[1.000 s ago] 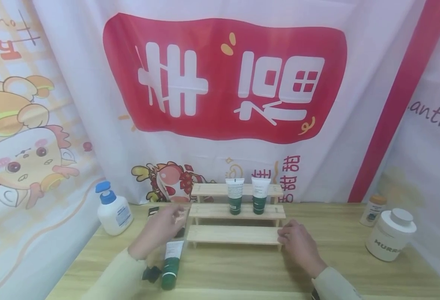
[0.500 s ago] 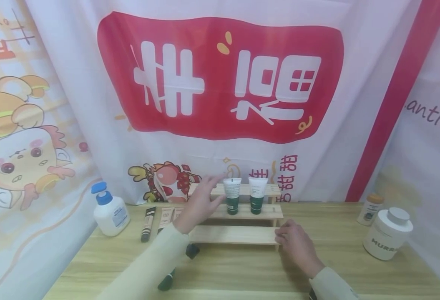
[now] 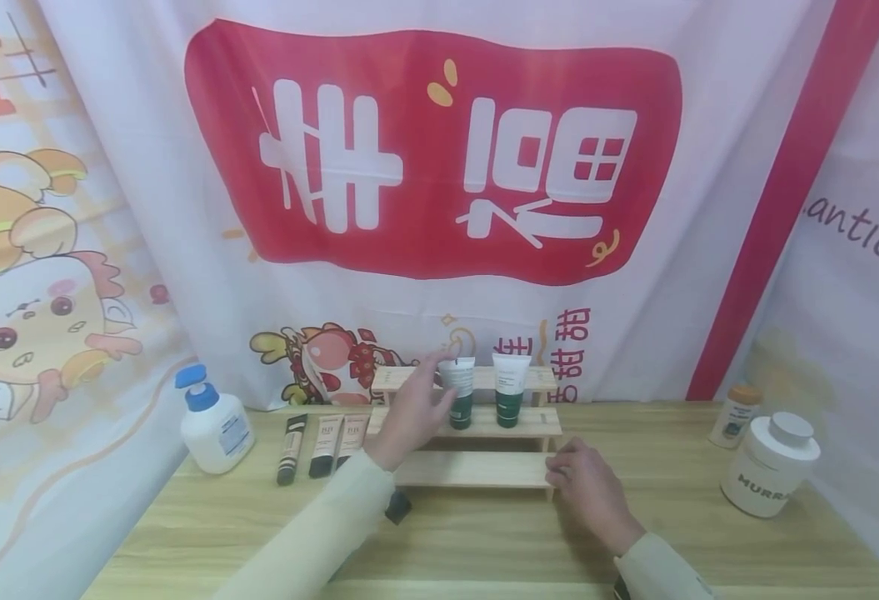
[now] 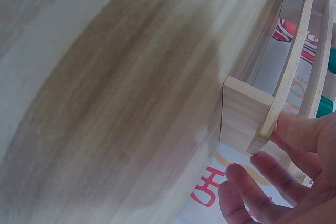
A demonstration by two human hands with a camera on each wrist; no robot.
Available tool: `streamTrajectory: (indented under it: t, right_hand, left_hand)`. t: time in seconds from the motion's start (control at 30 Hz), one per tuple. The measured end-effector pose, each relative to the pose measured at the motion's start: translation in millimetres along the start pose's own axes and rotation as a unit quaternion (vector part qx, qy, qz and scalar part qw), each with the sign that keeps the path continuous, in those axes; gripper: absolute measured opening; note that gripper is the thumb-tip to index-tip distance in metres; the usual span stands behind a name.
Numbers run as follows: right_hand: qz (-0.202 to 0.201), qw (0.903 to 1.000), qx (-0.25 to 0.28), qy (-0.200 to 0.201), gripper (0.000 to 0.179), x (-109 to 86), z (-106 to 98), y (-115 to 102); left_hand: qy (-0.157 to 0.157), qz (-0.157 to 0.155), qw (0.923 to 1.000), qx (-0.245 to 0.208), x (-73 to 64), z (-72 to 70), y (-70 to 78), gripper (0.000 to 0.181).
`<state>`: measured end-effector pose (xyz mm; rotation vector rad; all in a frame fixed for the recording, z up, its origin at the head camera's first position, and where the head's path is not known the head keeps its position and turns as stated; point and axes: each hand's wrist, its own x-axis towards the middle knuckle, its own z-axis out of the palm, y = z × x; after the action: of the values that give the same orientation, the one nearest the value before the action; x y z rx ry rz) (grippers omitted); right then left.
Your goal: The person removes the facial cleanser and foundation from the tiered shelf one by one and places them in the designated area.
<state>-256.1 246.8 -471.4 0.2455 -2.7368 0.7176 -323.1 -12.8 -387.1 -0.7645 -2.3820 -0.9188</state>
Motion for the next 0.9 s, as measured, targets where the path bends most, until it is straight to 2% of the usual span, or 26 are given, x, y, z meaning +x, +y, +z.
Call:
streamTrajectory:
  t: [0.13, 0.3, 0.4, 0.6, 0.73, 0.9]
  right_hand:
    - [0.005, 1.0000, 0.001, -0.005, 0.017, 0.5, 1.3, -2.5]
    - [0.014, 0.9998, -0.004, -0.012, 0.017, 0.1, -1.4, -6.6]
    - [0.015, 0.9998, -0.006, -0.012, 0.017, 0.0, -2.8, -7.6]
    - [0.004, 0.9999, -0.007, -0.009, 0.017, -0.6, -3.7, -7.5]
    - [0.002, 0.9999, -0.010, -0.009, 0.017, -0.8, -4.4, -7.1]
    - [0.001, 0.9999, -0.009, -0.013, 0.018, -1.0, -4.4, -7.3]
  left_hand:
    - [0.030, 0.012, 0.9994, -0.009, -0.5, 4.0, -8.1, 0.046]
    - [0.032, 0.016, 0.9987, -0.036, -5.9, -6.0, -14.1, 0.047]
    - [0.032, 0.028, 0.9984, -0.038, -11.2, -21.6, -17.2, 0.046]
    - [0.048, 0.056, 0.9971, -0.021, -28.4, -64.1, -22.8, 0.047]
    - [0.052, 0.049, 0.9975, 0.001, -42.2, -90.9, -24.5, 0.047]
    - [0.049, 0.019, 0.9985, 0.015, -62.2, -116.4, -26.1, 0.047]
